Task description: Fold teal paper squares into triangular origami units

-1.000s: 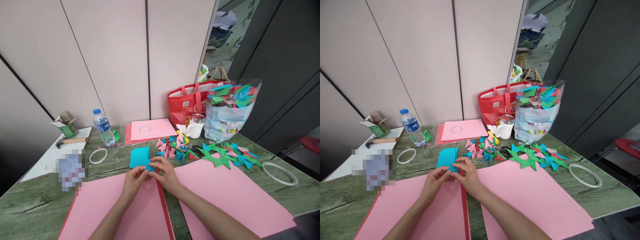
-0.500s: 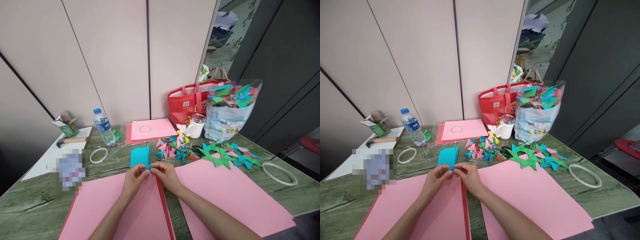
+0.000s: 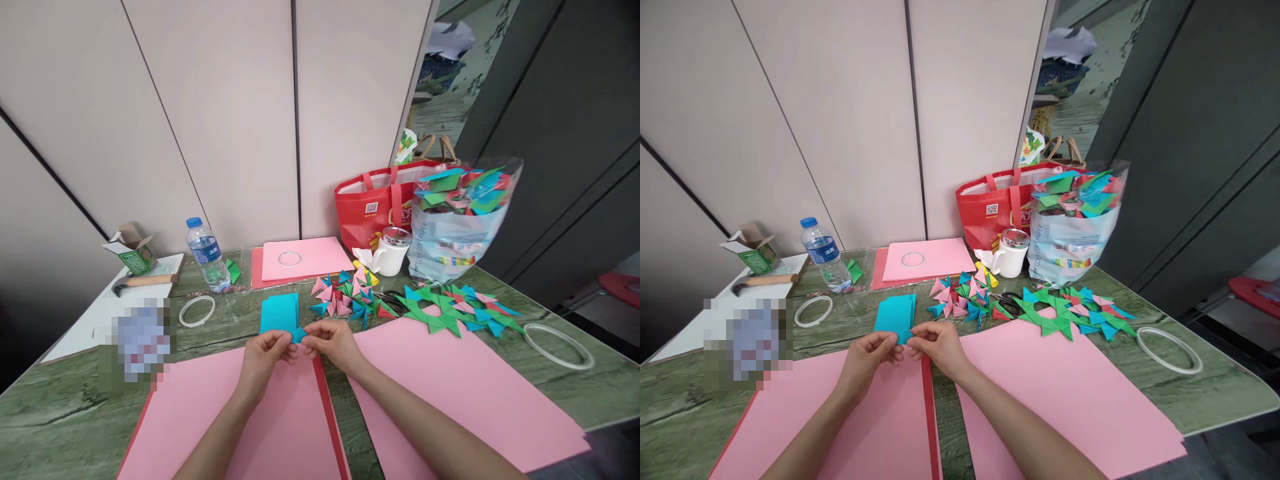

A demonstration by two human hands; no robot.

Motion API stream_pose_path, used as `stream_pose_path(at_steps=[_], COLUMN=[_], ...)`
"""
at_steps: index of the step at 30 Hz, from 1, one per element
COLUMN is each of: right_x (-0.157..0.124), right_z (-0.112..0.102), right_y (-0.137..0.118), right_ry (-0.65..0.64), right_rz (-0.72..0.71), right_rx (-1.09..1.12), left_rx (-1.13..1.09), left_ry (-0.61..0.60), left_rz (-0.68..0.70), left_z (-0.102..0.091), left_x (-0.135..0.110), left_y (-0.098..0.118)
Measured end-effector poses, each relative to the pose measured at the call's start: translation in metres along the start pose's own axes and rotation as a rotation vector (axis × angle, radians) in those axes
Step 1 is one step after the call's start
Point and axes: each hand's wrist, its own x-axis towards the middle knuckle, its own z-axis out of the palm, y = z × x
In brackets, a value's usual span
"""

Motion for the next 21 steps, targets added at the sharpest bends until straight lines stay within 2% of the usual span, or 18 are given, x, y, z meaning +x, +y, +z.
stream_pose_path(at_steps=[4, 8, 13, 21], right_x=[-0.001, -0.002, -0.002, -0.005], right_z=[-0.002, -0.002, -0.002, -0.002], right_y=[-0.001, -0.006, -0.006, -0.012], right_ry=[-0.032, -0.099, -0.047, -0.013], right_rz=[-0.087, -0.145, -0.235, -0.363], right_rx=[-0.185, -0.269, -0.295, -0.382], left_rx=[0.06, 0.189, 0.352, 0.255], left_ry=[0.052, 0.093, 0.048, 0.027], left_rz=[0.063, 0.165, 0.28, 0.175], left_z=[0.001, 0.002, 0.003, 0.005], left_x=[0.0, -0.001, -0.004, -0.005], left_y=[0.001, 0.0, -0.003, 0.001])
